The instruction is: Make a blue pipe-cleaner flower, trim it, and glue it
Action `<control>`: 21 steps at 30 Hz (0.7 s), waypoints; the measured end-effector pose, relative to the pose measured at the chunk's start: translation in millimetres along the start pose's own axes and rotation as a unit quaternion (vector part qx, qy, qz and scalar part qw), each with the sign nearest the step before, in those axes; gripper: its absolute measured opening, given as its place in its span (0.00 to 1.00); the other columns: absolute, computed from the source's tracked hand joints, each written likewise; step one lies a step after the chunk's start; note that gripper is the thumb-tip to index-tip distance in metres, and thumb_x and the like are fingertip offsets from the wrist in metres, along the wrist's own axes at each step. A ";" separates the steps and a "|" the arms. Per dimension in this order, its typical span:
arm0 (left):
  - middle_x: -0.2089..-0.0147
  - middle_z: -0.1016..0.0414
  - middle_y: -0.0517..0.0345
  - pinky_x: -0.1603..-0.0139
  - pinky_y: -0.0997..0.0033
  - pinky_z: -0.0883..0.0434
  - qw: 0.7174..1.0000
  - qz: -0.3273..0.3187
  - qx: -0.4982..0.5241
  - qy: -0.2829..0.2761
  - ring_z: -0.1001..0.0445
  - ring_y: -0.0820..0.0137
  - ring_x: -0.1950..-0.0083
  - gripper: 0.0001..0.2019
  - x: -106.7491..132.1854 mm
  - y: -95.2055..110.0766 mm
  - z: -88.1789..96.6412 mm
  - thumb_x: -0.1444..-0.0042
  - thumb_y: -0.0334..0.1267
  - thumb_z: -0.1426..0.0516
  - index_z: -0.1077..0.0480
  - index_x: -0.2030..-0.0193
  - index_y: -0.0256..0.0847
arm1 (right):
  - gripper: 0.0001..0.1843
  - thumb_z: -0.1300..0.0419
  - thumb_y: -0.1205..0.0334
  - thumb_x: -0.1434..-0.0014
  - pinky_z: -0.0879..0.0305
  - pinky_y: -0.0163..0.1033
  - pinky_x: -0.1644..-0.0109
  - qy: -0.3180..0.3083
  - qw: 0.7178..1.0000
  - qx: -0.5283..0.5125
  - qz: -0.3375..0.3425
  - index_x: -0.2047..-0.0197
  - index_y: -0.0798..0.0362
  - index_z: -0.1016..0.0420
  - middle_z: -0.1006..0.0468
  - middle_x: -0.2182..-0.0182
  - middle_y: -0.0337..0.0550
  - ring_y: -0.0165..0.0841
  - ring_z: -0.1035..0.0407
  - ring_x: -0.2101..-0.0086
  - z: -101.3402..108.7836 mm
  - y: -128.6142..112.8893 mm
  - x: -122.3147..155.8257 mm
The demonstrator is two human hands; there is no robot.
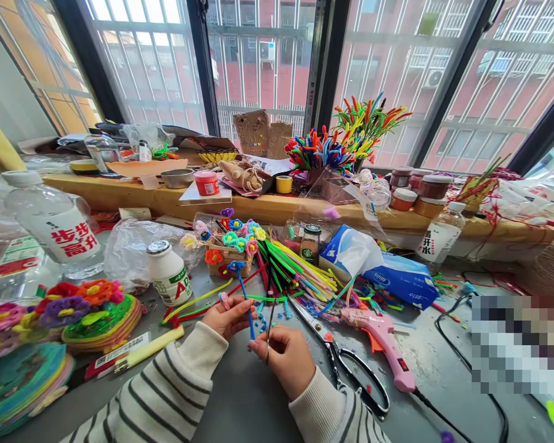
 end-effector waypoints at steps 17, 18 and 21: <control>0.83 0.29 0.59 0.82 0.81 0.32 1.000 -0.020 0.000 0.024 0.30 0.74 0.81 0.13 0.8 1.1 3.8 0.76 0.36 0.37 0.35 0.81 0.34 | 0.16 0.45 0.56 0.59 0.57 0.29 0.83 0.083 0.993 0.074 -0.028 0.89 0.57 0.39 0.48 0.90 0.31 0.22 0.54 0.85 3.0 -6.3 1.7; 0.84 0.29 0.60 0.83 0.81 0.33 0.999 -0.022 -0.003 0.026 0.30 0.74 0.81 0.13 1.1 1.2 3.3 0.76 0.36 0.37 0.35 0.82 0.34 | 0.15 0.45 0.55 0.59 0.57 0.29 0.83 0.063 0.996 0.065 -0.020 0.88 0.58 0.37 0.47 0.90 0.32 0.22 0.54 0.85 2.9 -6.1 0.9; 0.85 0.30 0.61 0.83 0.80 0.33 0.999 -0.026 -0.015 0.025 0.31 0.75 0.82 0.13 2.0 2.0 1.5 0.76 0.37 0.38 0.36 0.82 0.34 | 0.17 0.47 0.53 0.56 0.54 0.29 0.81 0.012 0.999 0.035 0.005 0.83 0.59 0.31 0.45 0.89 0.33 0.23 0.51 0.84 8.7 -5.2 -2.7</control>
Point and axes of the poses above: each hand's wrist, its own x-axis away from the middle knuckle, its own z-axis out of the back of the hand, y = z × x, the point moved 5 cm from there along -x, towards the middle knuckle
